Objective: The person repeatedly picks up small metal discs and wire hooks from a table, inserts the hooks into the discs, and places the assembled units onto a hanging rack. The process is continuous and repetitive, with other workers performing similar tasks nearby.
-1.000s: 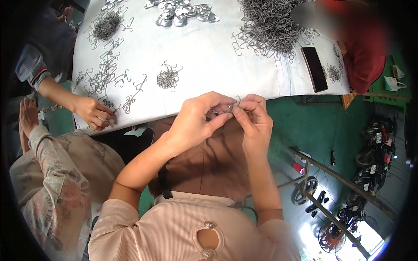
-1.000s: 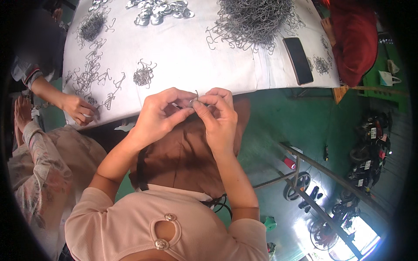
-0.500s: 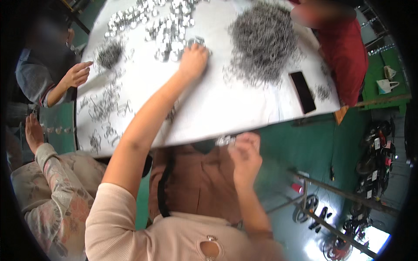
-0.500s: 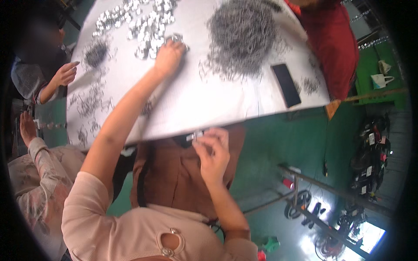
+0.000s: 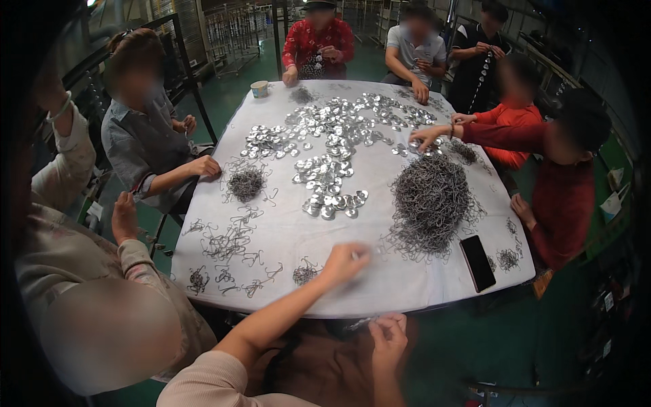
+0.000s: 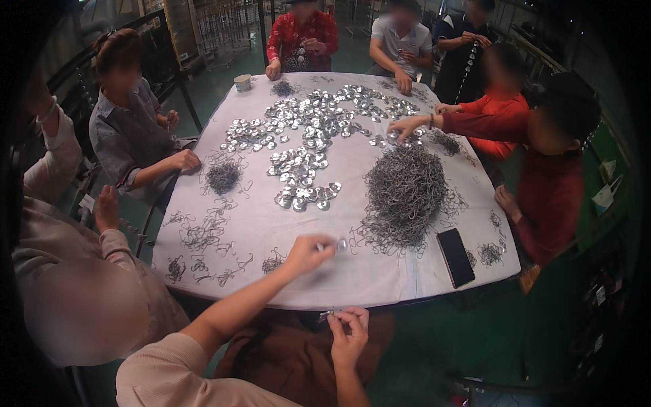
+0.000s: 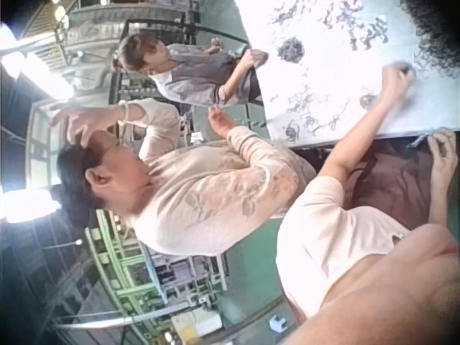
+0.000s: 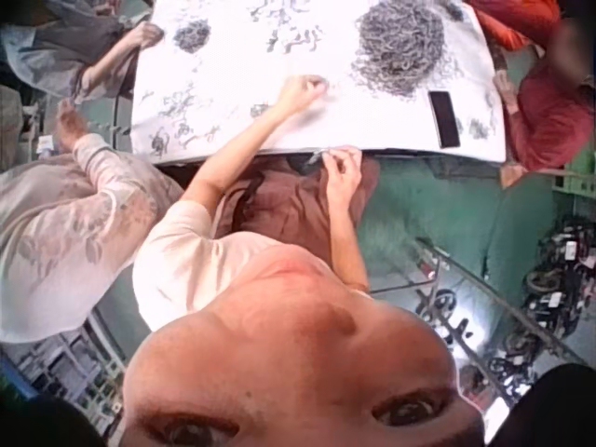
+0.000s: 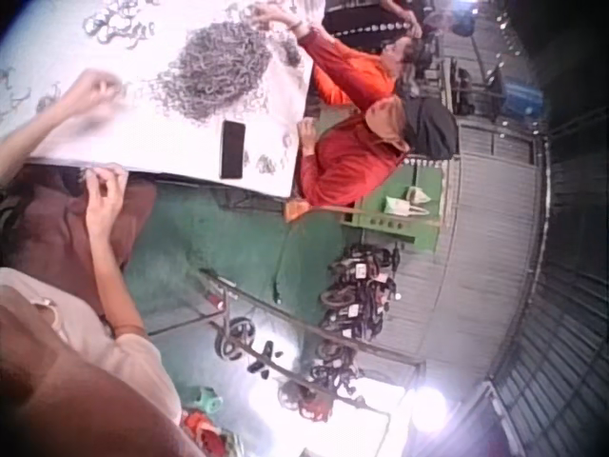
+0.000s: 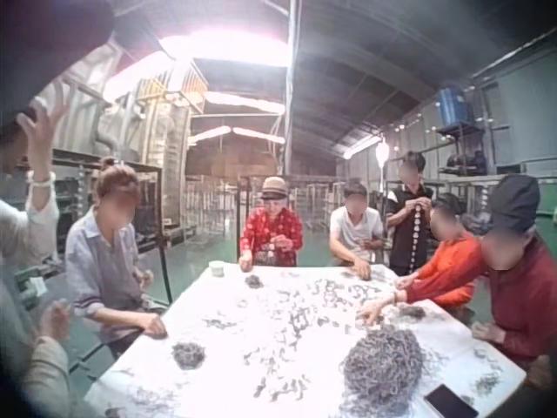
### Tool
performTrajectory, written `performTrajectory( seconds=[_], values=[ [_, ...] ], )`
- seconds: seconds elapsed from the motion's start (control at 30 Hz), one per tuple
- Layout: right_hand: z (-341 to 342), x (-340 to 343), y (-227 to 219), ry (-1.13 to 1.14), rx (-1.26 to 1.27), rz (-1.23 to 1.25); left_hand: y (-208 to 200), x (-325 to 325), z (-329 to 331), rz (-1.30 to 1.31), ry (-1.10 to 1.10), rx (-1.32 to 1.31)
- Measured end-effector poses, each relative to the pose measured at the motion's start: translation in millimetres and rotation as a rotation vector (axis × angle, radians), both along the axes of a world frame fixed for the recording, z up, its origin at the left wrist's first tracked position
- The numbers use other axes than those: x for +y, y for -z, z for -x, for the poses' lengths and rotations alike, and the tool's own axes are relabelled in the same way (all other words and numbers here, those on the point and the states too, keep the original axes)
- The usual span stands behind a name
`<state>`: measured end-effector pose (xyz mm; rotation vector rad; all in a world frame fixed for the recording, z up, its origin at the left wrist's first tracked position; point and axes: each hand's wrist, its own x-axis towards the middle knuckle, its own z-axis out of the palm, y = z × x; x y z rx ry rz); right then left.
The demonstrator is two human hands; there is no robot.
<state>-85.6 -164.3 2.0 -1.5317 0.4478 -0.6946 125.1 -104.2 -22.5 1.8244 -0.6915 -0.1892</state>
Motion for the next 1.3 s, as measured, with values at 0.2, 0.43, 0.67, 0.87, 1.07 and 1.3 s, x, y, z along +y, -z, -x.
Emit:
performTrajectory(
  seconds=[0.2, 0.43, 0.67, 0.87, 1.07, 1.3],
  values=[
    [0, 6, 8, -0.005, -0.007, 0.049, -42, 58, 109, 0.138, 0.121, 0.136],
    [3, 10, 3, -0.013, 0.019, 0.160, -57, 68, 122, 0.154, 0.082, 0.139],
    [8, 12, -2, 0.011, 0.153, 0.278, -54, 69, 130, 0.118, 0.057, 0.055],
    [16, -20, -4, -0.075, 0.258, 0.316, -21, 72, 121, 0.175, 0.126, 0.008],
    [-69, -43, -24, -0.348, 0.302, 0.485, 31, 76, 97, 0.281, 0.294, 0.106],
    [-195, -2, 11, -0.742, 0.466, 0.890, 43, 80, 86, 0.340, 0.386, 0.190]
  ],
)
